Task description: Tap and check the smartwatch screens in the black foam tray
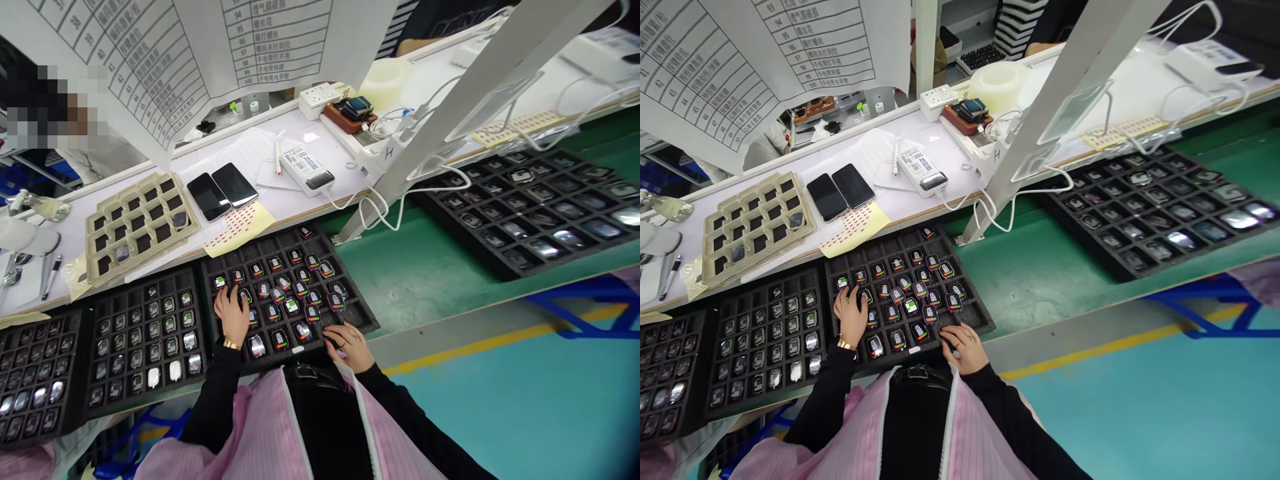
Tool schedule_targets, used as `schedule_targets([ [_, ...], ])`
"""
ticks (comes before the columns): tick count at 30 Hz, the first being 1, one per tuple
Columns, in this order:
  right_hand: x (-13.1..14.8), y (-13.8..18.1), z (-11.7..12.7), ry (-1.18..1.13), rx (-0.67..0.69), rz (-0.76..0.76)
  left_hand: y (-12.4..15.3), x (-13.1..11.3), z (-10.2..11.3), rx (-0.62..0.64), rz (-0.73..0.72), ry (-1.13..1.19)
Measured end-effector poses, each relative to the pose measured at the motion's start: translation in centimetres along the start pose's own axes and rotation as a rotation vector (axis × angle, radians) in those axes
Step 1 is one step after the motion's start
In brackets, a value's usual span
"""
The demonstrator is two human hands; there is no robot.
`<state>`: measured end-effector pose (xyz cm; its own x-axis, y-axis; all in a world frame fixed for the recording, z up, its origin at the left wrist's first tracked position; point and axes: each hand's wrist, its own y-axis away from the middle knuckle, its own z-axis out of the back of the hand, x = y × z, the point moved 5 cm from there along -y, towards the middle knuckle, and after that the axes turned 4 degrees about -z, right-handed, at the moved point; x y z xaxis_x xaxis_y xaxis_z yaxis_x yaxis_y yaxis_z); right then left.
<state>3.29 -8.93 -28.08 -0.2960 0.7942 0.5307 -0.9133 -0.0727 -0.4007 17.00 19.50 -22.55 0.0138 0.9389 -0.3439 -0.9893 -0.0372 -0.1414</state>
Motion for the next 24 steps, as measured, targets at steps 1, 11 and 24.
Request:
schedule_targets([
  [1,0.0,0.0,0.0,0.000,0.001,0.000,0.1,-0.2,0.1,-0.002,-0.001,0.008],
  [11,0.2,-0.3,0.3,-0.011,-0.029,0.016,2.0,0.4,0.6,-0.022,0.074,0.065],
  [24,0.4,-0.4,0.4,-0.032,-0.026,0.009,7.3,8.0,0.0,-0.008,0.456,0.351],
])
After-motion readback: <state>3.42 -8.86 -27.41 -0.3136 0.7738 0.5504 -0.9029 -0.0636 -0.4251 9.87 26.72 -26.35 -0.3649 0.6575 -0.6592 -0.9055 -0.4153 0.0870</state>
